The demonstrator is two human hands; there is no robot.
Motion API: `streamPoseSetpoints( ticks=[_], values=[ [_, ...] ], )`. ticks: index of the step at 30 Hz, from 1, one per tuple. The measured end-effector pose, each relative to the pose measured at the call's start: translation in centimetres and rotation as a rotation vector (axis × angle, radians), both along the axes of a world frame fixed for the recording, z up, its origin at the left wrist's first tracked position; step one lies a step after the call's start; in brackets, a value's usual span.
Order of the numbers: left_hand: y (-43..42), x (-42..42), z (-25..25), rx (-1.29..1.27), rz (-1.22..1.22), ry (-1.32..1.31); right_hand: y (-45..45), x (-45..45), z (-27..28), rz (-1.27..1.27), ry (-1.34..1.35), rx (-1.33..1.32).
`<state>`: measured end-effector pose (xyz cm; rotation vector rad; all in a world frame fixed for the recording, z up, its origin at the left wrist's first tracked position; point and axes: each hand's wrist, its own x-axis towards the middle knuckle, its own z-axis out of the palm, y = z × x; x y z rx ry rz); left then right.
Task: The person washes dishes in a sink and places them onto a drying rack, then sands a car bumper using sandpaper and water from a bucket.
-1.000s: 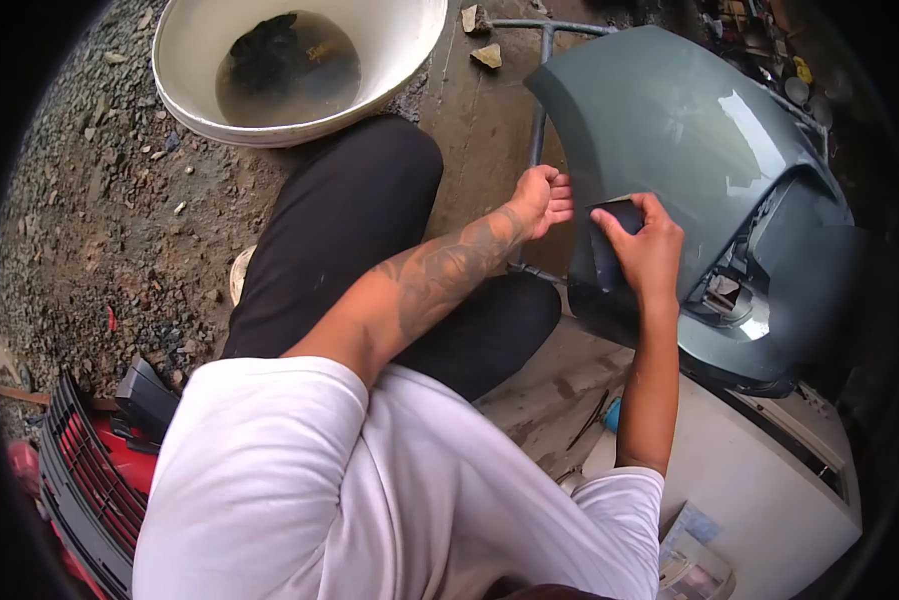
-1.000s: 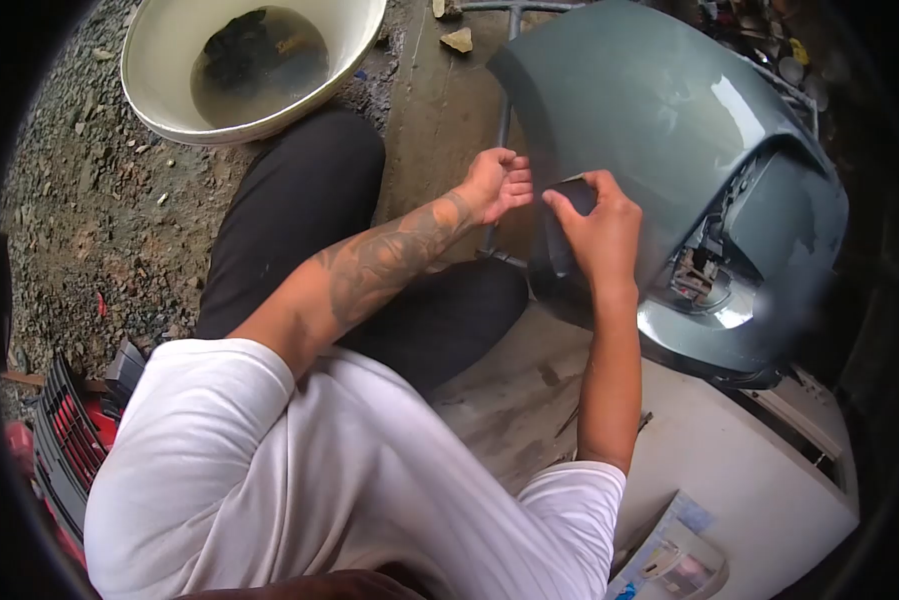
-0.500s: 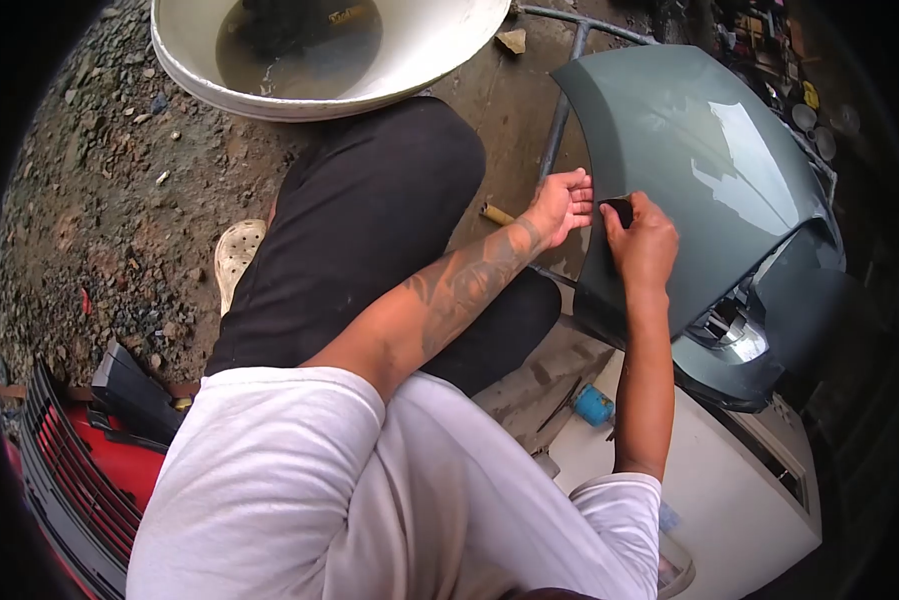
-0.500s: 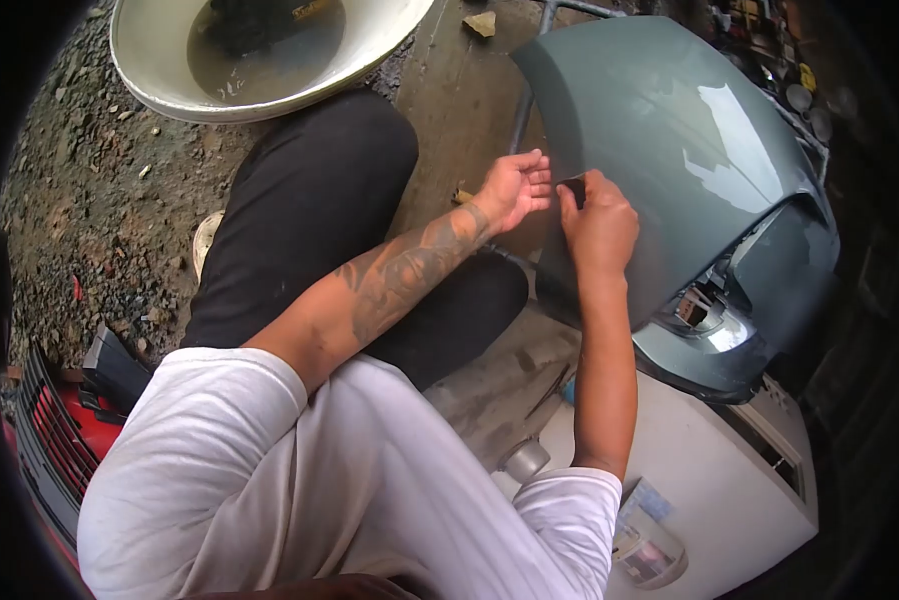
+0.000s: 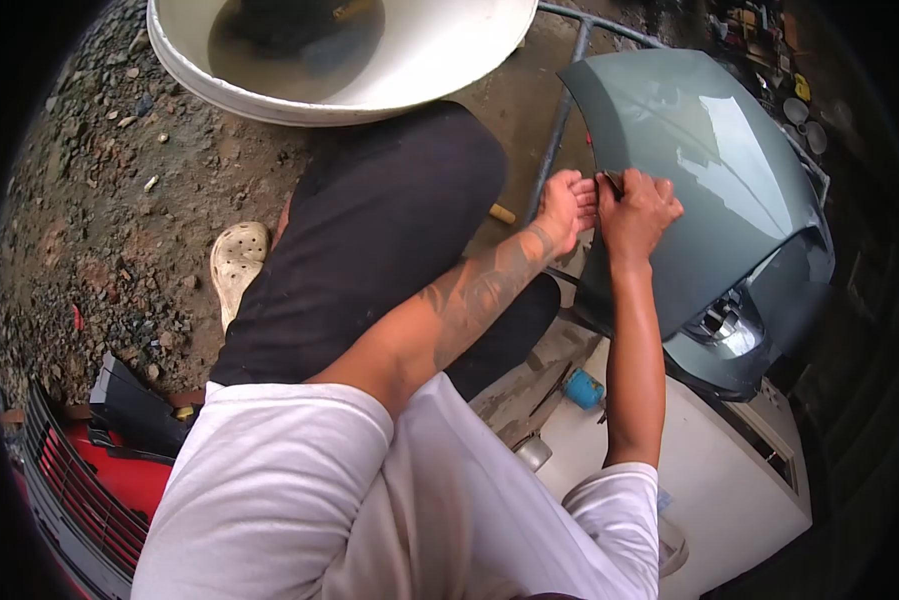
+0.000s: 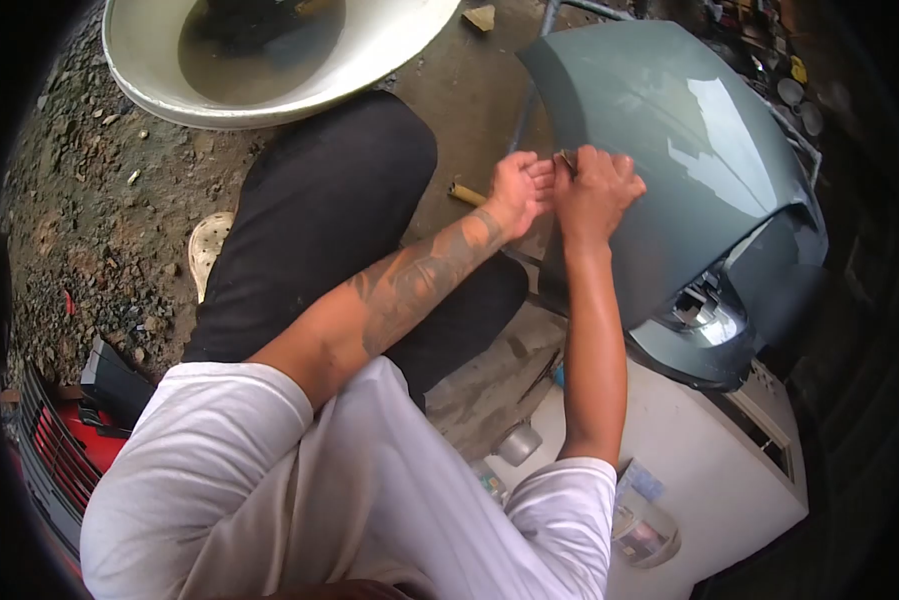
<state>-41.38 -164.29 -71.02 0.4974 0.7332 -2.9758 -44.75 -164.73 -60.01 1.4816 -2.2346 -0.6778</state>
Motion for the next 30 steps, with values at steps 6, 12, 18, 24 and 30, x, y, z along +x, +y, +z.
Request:
streamPoseSetpoints(
  ticks=[6, 12, 18, 24, 30],
  values=[
    [-0.6, -0.1, -0.5, -0.009, -0.043, -0.010, 1.7, 1.0, 1.9, -0.094, -0.034, 0.076],
    [0.0, 0.0, -0.3, -0.123, -0.008, 0.025, 0.0, -0.3, 0.0, 0.025, -0.043, -0.013],
    [-1.5, 0.3, 0.0, -0.141, -0.086, 0.018, 1.5, 0.1, 0.6, -0.023, -0.031, 0.017],
    [-0.2, 0.2, 0.0, -0.128, -0.049, 0.010, 0.2, -0.4, -0.5, -0.029, -0.039, -0.010],
    [-1.3, 0.4, 0.4, -0.175, -0.029, -0.021, -1.7, -1.8, -1.8, 0.026, -0.042, -0.035]
  ],
)
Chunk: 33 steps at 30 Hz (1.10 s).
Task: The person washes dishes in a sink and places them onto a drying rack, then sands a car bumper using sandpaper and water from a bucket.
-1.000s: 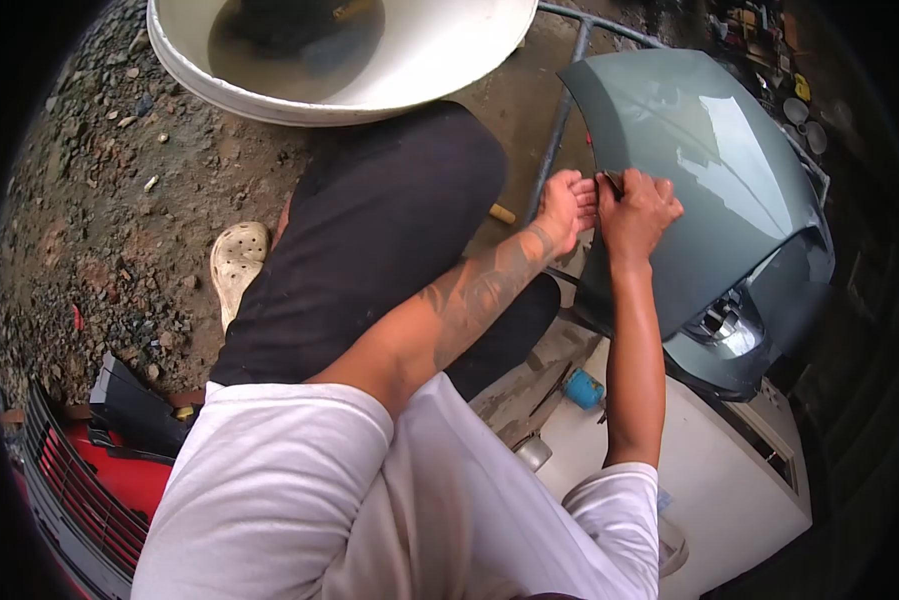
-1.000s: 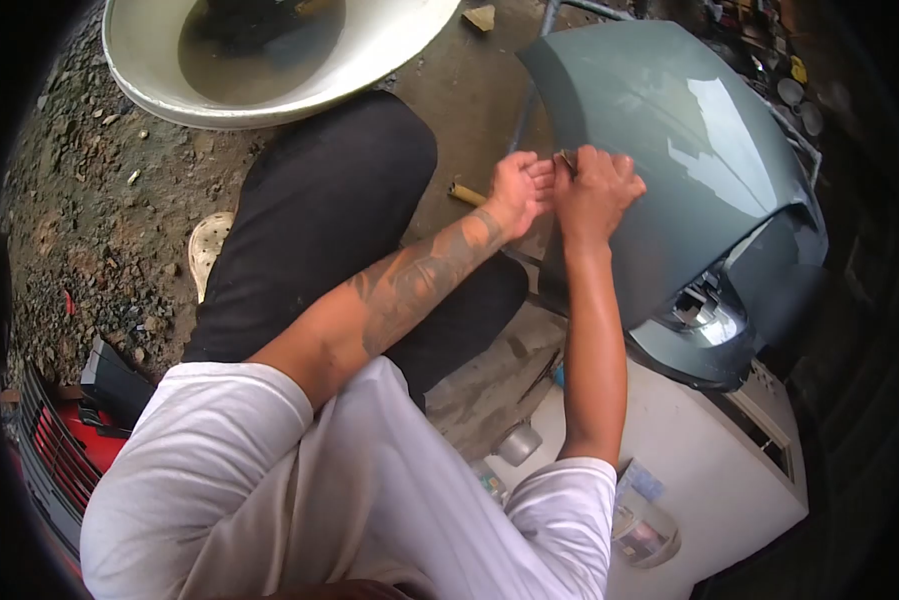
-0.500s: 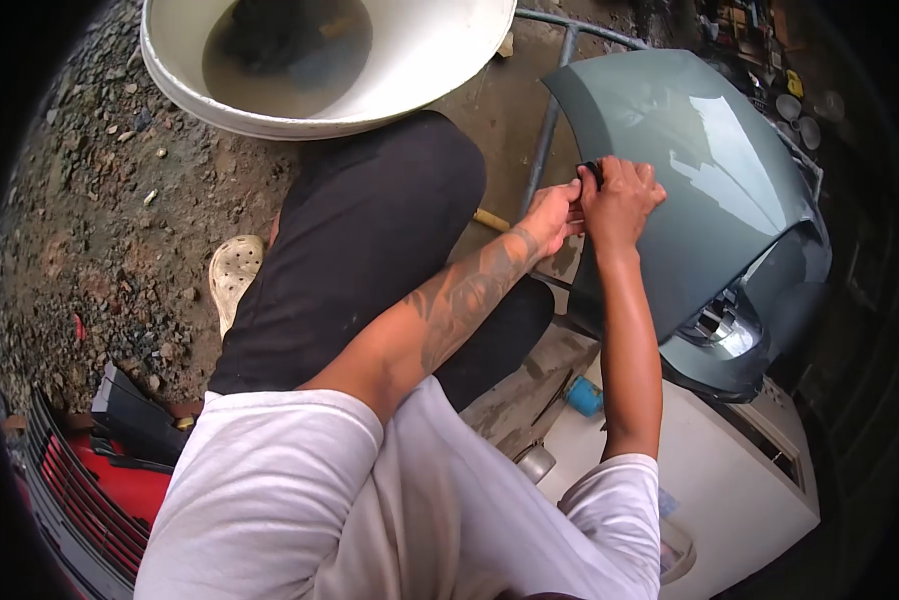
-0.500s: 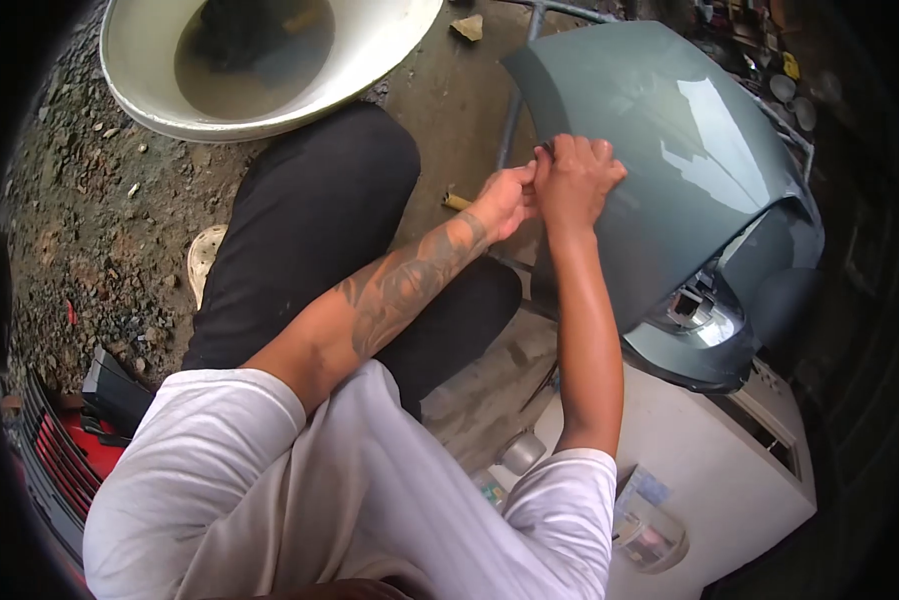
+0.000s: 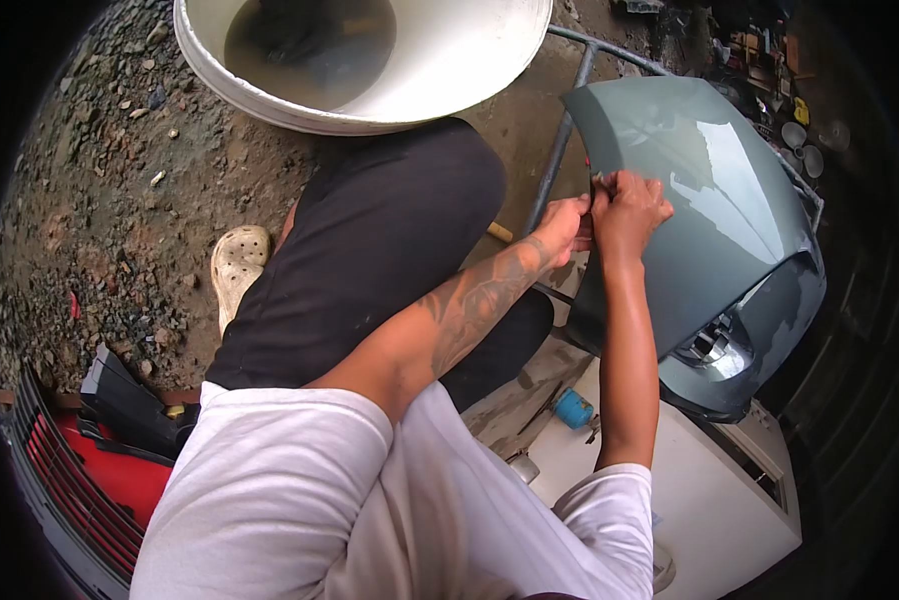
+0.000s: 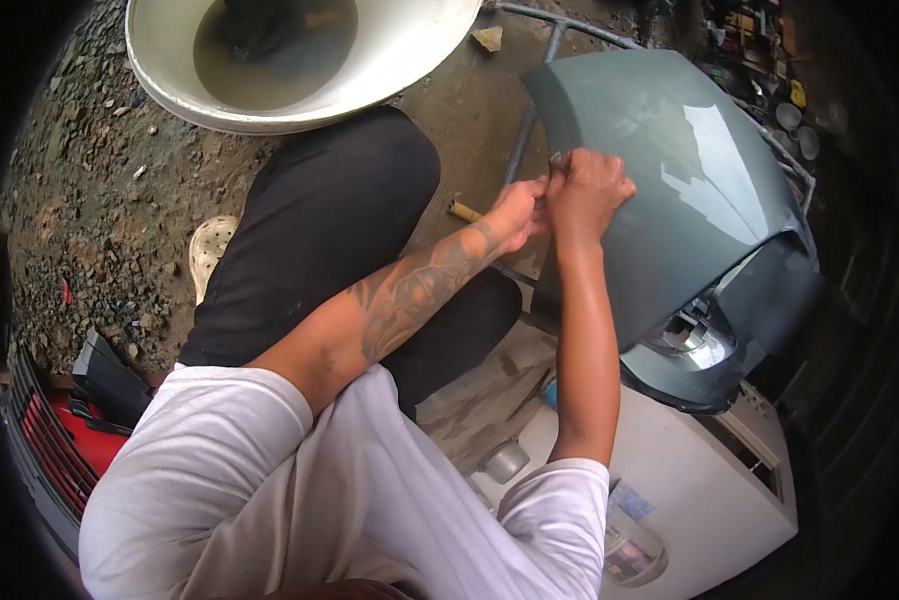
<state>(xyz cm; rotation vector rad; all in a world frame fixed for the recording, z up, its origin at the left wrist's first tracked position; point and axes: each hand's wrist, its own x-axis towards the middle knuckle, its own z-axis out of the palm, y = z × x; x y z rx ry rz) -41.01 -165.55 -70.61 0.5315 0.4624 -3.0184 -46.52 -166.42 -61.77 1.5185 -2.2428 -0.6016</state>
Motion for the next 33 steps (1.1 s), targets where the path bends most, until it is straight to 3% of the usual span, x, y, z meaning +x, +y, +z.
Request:
streamPoseSetpoints(
  ticks=[5, 7, 13, 16, 19, 21, 22, 23, 25, 27, 29, 33],
  values=[
    [0.2, -0.8, 0.2, -0.057, -0.002, -0.093, 1.8, 1.1, 1.7, -0.055, -0.020, 0.045],
    [1.1, -1.7, -0.7, -0.108, 0.144, -0.010, 1.7, 1.0, 1.4, -0.064, -0.027, 0.038],
    [0.4, -1.8, -0.8, -0.066, 0.067, -0.010, -0.8, -0.5, -0.4, -0.039, -0.018, 0.017],
    [-0.2, -1.5, -1.1, -0.074, -0.020, 0.013, -1.1, 0.7, 2.3, 0.063, -0.206, -0.105],
    [-0.5, -1.0, -0.6, -0.057, 0.029, 0.023, -0.2, 3.5, 5.9, -0.092, -0.344, -0.242],
    [-0.5, -0.8, -0.4, -0.069, 0.021, 0.042, 1.2, 4.5, 7.3, -0.377, -1.089, -0.735],
    [-0.4, -0.8, -0.4, -0.067, 0.024, 0.048, 1.8, 5.1, 8.2, -0.532, -1.337, -0.805],
    [-0.5, -0.9, -0.4, -0.065, 0.035, 0.051, 2.2, 5.6, 8.9, -0.525, -1.340, -0.812],
    [-1.0, -1.1, 0.3, -0.075, -0.014, -0.087, 2.4, 6.0, 9.1, -0.575, -1.713, -0.974],
    [-0.5, -1.1, 0.6, -0.131, 0.041, -0.094, 3.5, 4.7, 8.7, -0.525, -1.786, -1.001],
    [-0.1, -1.7, 0.5, -0.144, 0.070, -0.108, 3.7, 3.4, 8.3, -0.359, -2.045, -1.003],
    [-0.4, -2.4, -0.9, -0.156, 0.099, -0.061, 2.3, 4.3, 9.5, -0.282, -2.016, -1.172]
  ],
)
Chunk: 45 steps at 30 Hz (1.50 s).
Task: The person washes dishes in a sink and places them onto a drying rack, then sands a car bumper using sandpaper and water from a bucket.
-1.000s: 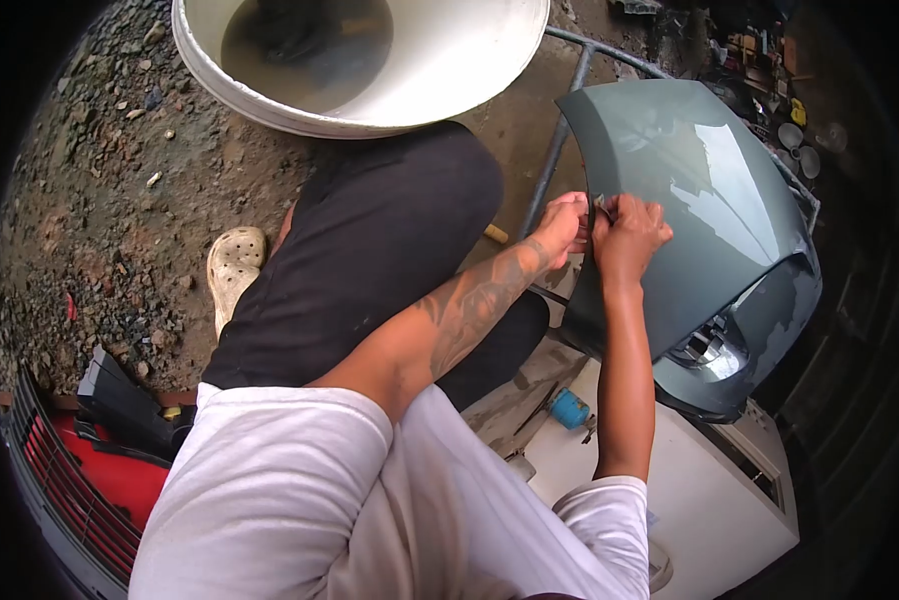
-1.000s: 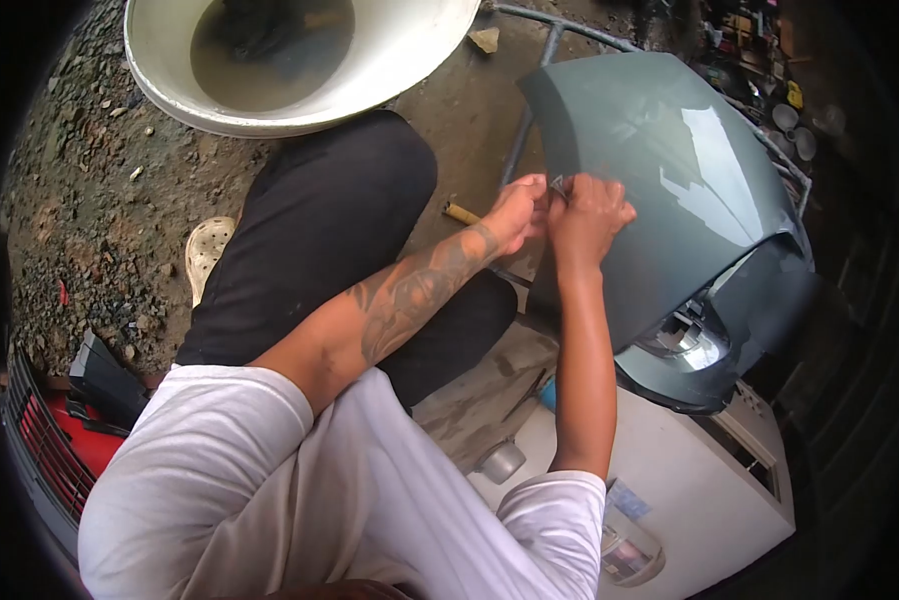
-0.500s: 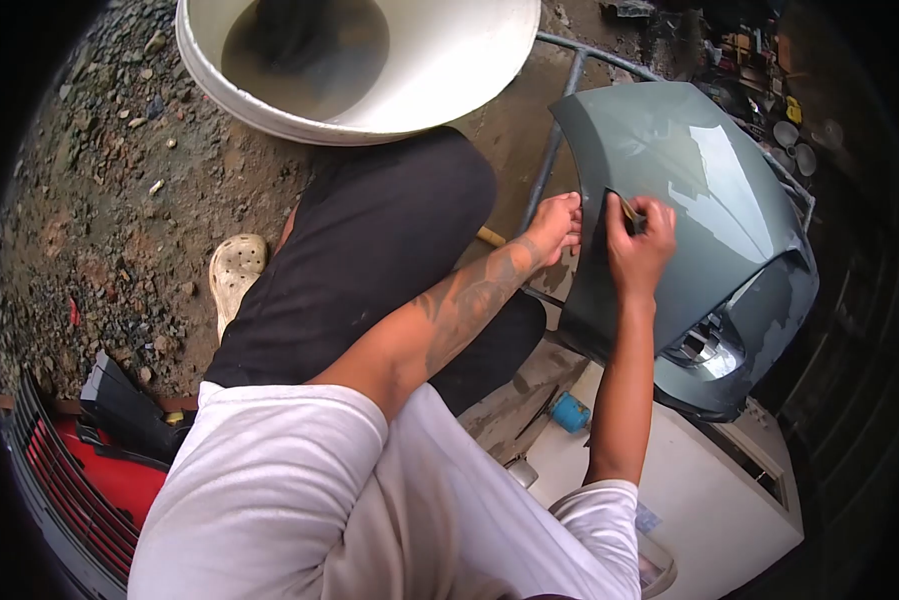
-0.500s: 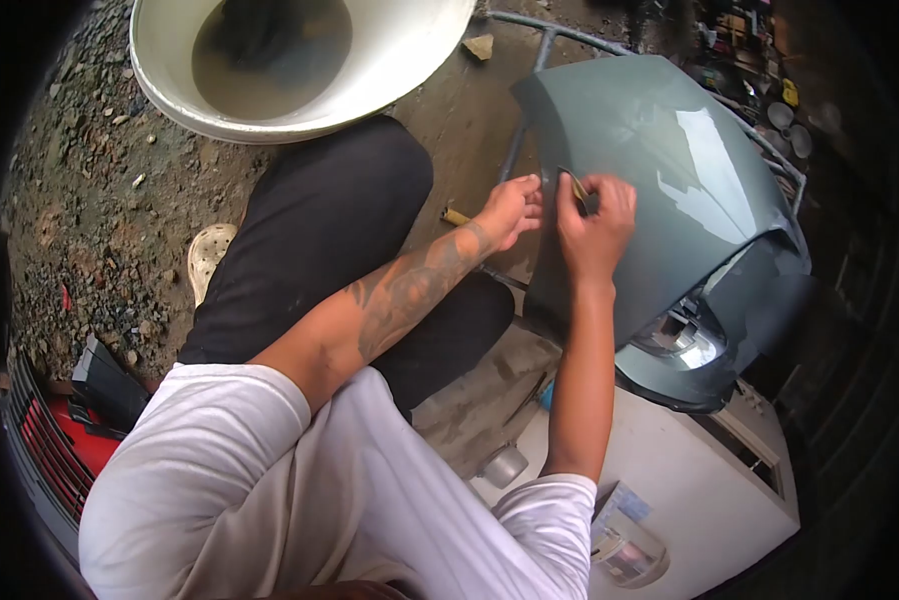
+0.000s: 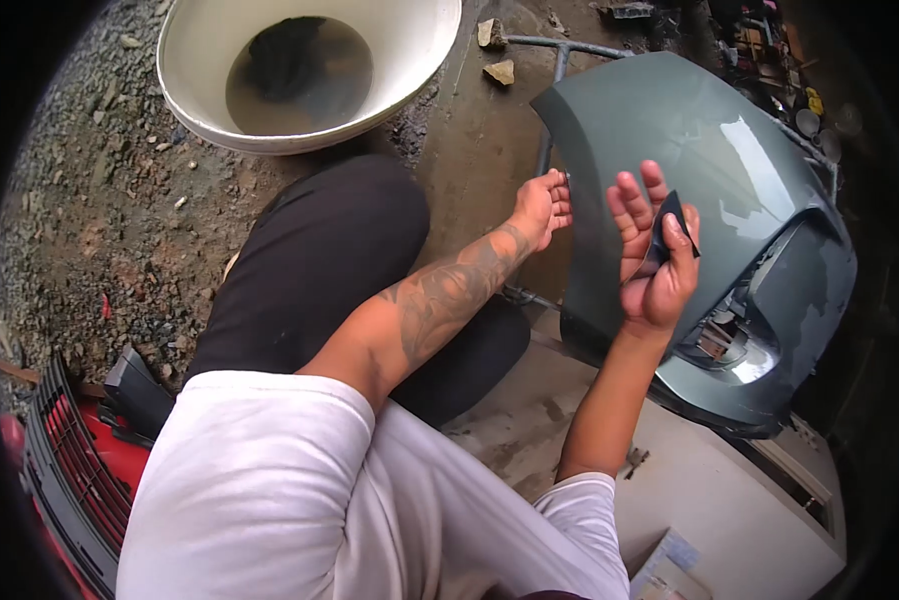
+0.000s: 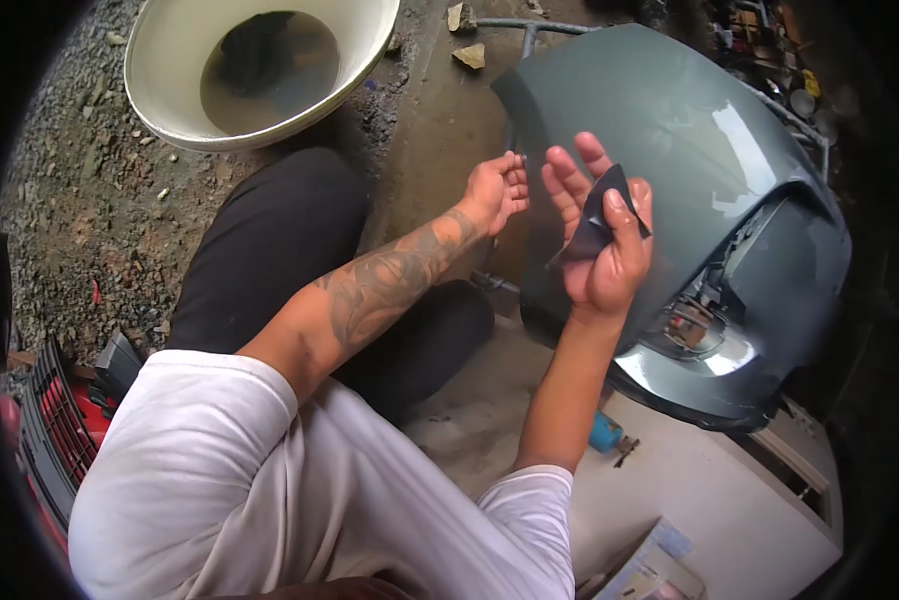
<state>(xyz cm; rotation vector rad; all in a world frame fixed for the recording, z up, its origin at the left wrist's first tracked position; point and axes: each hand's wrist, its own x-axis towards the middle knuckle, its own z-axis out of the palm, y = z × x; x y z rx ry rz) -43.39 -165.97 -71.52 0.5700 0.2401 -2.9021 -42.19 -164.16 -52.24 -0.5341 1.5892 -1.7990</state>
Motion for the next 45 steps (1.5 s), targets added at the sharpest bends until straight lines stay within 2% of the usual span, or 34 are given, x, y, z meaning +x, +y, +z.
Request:
streamPoseSetpoints(
  ticks=[2, 4, 6, 9, 10, 12, 14, 16, 19, 22, 24, 26, 27, 30, 34, 45],
  values=[
    [-0.6, -0.8, -0.8, -0.034, 0.000, -0.019, 1.0, -0.6, -0.5, -0.034, -0.013, -0.067],
    [-1.6, -1.3, -0.6, -0.039, -0.004, -0.003, 1.8, -1.0, -0.8, 0.138, -0.075, -0.340],
    [-2.3, -1.5, -0.4, -0.037, -0.017, -0.061, 2.8, -0.7, -0.9, 0.257, -0.047, -0.367],
    [-2.5, -1.2, -1.4, -0.045, -0.079, -0.005, 4.8, -0.2, -1.2, 0.339, 0.041, -0.340],
    [-2.7, -1.4, -1.8, -0.065, -0.077, 0.032, 6.0, -0.4, -1.0, 0.286, 0.056, -0.249],
    [-2.8, -1.4, -2.8, -0.056, -0.088, 0.074, 7.1, 0.1, -1.5, 0.050, 0.698, 0.298],
    [-3.4, -0.9, -3.3, -0.030, -0.105, 0.226, 4.3, 2.3, -2.5, -0.103, 0.809, 0.465],
    [-4.0, -0.7, -3.6, 0.004, -0.120, 0.246, 3.2, 2.0, -3.6, -0.103, 0.889, 0.592],
    [-4.0, 0.0, -4.2, 0.003, -0.141, 0.339, 1.3, 1.0, -4.4, 0.111, 1.410, 0.988],
    [-4.0, 0.1, -4.0, 0.018, -0.117, 0.351, 1.9, 0.5, -4.6, 0.204, 1.443, 1.186],
    [-3.4, 0.6, -4.1, 0.083, -0.150, 0.440, 2.4, 0.8, -4.8, 0.208, 1.523, 1.226],
    [-2.7, 1.1, -4.8, 0.150, -0.207, 0.530, 3.1, 1.5, -4.9, 0.059, 1.451, 1.265],
    [-2.8, 0.9, -5.1, 0.179, -0.253, 0.622, 4.0, 1.4, -5.3, 0.044, 1.510, 1.234],
    [-1.8, 1.3, -5.1, 0.291, -0.306, 0.634, 5.2, 1.3, -6.8, -0.023, 1.635, 1.189],
    [-2.1, 1.8, -4.9, 0.193, -0.342, 0.601, 5.1, 1.6, -7.3, 0.000, 1.675, 1.251],
    [-2.5, 2.3, -3.9, 0.161, -0.310, 0.582, 4.9, 1.7, -8.1, 0.059, 1.866, 1.233]
  ],
)
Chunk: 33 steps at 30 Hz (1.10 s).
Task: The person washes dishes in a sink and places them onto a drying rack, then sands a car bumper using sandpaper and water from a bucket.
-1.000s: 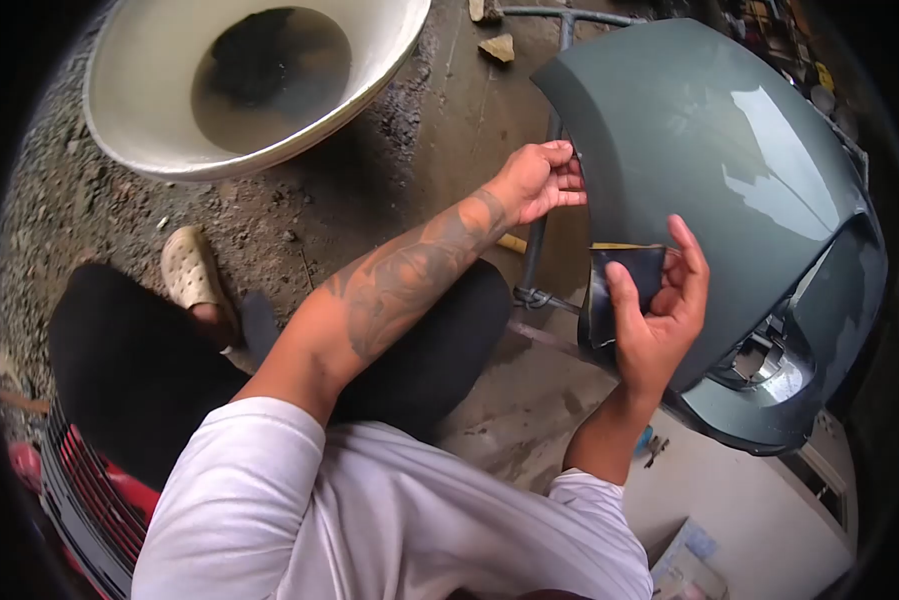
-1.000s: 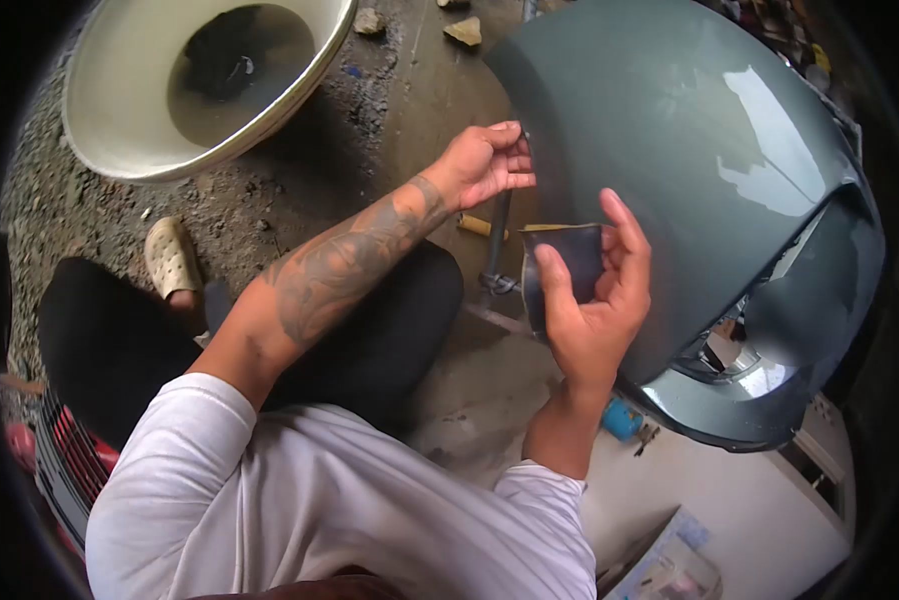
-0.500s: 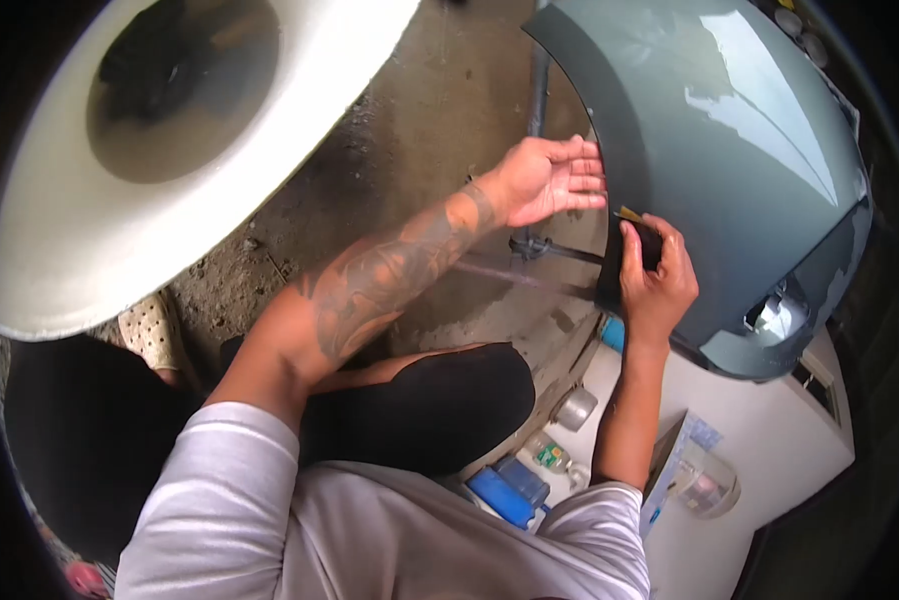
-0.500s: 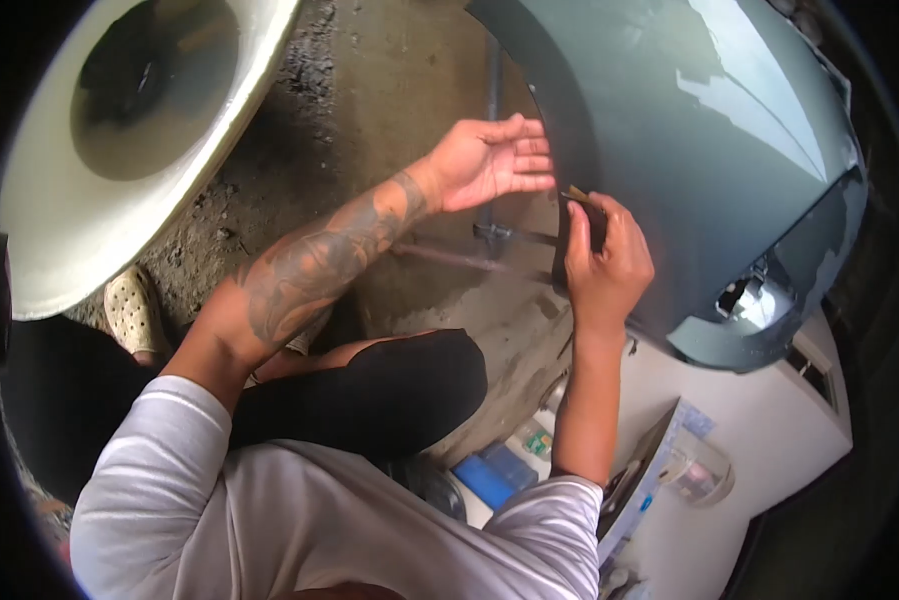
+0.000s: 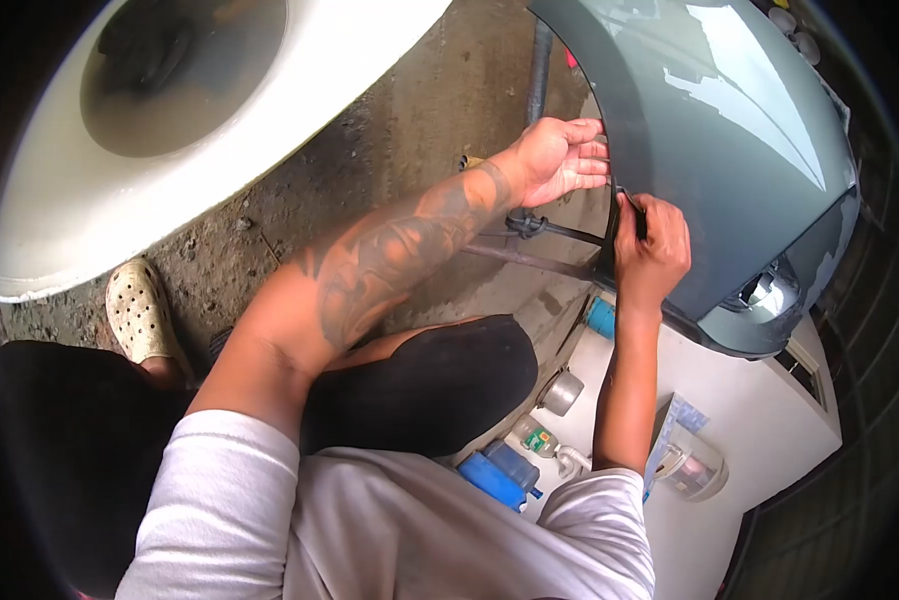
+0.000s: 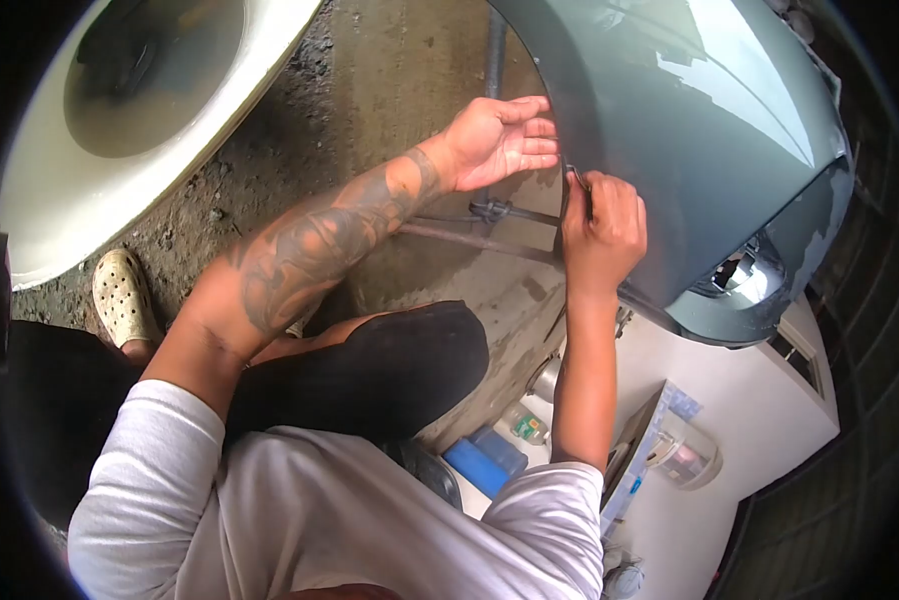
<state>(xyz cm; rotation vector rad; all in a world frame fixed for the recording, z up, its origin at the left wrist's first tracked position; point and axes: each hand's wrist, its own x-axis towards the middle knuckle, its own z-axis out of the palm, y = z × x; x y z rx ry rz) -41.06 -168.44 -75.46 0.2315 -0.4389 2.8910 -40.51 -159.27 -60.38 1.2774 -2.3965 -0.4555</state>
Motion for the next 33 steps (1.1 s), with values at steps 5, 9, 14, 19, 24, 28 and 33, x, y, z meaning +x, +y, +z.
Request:
streamPoseSetpoints(
  ticks=[5, 9, 14, 19, 24, 28, 33],
  values=[
    [-0.1, 0.4, 0.5, 0.001, 0.029, 0.017, -0.1, 0.1, -1.3, -0.030, 0.180, 0.102],
    [-0.5, 0.1, 0.3, -0.022, -0.001, -0.042, 0.6, 0.1, -0.9, -0.013, 0.194, 0.119],
    [0.4, 0.4, 0.8, -0.039, 0.055, -0.089, 0.9, -0.4, -0.5, 0.011, 0.203, 0.103],
    [-0.1, 0.0, 1.0, -0.028, 0.010, -0.142, -1.0, -1.2, -0.8, 0.013, 0.199, 0.120],
    [0.6, 0.1, 0.9, 0.061, 0.054, -0.069, -0.3, -1.1, -0.3, 0.009, 0.152, 0.124],
    [0.1, -0.1, 1.1, 0.050, 0.017, -0.178, -2.1, -2.3, -1.5, 0.083, 0.164, 0.110],
    [0.1, -0.3, 1.1, -0.015, -0.007, -0.191, 0.4, -0.4, 0.2, 0.008, 0.121, 0.139]
  ],
)
